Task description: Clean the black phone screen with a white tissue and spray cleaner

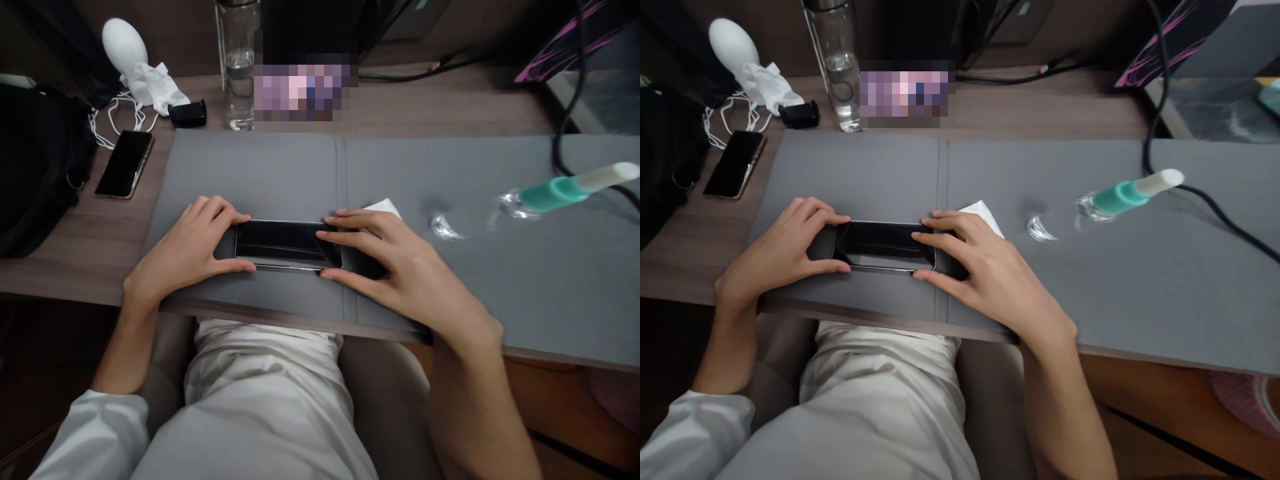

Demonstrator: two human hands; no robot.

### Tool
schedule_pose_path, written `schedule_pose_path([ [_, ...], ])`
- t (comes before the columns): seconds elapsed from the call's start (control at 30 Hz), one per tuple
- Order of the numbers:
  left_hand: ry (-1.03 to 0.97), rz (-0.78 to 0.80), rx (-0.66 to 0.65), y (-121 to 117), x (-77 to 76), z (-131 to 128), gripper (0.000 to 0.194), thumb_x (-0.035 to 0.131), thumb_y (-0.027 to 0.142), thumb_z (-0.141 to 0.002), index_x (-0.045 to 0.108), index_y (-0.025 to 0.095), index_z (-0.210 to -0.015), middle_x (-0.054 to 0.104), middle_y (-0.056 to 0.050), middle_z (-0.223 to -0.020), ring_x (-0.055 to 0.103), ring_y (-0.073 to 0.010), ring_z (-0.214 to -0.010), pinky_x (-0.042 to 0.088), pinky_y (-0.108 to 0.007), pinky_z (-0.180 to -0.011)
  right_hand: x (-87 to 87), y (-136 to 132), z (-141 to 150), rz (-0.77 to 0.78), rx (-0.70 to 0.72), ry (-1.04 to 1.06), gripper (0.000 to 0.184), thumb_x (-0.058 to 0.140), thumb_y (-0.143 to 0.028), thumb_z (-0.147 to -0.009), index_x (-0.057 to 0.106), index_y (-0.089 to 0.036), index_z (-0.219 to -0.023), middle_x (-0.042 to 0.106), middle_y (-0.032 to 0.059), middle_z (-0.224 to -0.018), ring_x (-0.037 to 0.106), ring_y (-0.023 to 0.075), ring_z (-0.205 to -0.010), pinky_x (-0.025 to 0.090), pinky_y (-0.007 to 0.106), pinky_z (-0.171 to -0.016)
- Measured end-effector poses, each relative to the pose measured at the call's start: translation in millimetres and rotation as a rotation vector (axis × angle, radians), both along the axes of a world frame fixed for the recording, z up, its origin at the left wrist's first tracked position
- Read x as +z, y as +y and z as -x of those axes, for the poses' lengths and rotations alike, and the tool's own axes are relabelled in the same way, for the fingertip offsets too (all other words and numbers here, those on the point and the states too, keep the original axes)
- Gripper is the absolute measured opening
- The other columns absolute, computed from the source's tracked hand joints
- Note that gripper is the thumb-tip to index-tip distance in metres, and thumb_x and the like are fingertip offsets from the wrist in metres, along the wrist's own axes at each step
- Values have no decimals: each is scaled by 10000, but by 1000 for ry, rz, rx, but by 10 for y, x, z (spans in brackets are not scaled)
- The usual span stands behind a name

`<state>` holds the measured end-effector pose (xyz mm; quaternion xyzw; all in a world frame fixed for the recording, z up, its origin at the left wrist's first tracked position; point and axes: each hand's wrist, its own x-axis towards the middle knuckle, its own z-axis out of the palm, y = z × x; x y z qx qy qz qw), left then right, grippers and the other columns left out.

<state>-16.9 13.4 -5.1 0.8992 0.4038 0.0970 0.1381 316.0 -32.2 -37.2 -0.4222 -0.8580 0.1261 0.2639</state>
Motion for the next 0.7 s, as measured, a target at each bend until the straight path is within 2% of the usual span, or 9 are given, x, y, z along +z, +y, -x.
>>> schedule_pose_path([
  [0.17, 1, 4, 12, -11, 16, -17, 680, 696, 693, -943, 587, 197, -1395, 609, -118, -1310, 561, -318, -1226, 462, -508, -1113, 0, 4, -5, -12, -6, -7, 454, 676, -495, -1014, 650, -271, -1407, 653, 147, -1451, 619, 354, -1375, 540, 561, -1136],
  [0.37, 3, 30, 37, -10, 26, -35, 653, 727, 670, -932, 593, 221, -1386, 603, -109, -1327, 554, -325, -1229, 464, -518, -1100, -2, 5, -7, -11, -13, -11, 466, 671, -517, -1012, 637, -284, -1415, 660, 139, -1439, 624, 344, -1370, 546, 541, -1126],
  [0.7, 10, 16, 26, -7, 14, -37, 645, 705, 679, -946, 585, 228, -1391, 602, -104, -1319, 555, -316, -1227, 463, -500, -1100, -3, 1, -3, -13, -28, -8, 586, 665, -532, -1008, 566, -259, -1518, 661, 159, -1439, 597, 367, -1409, 538, 547, -1138],
])
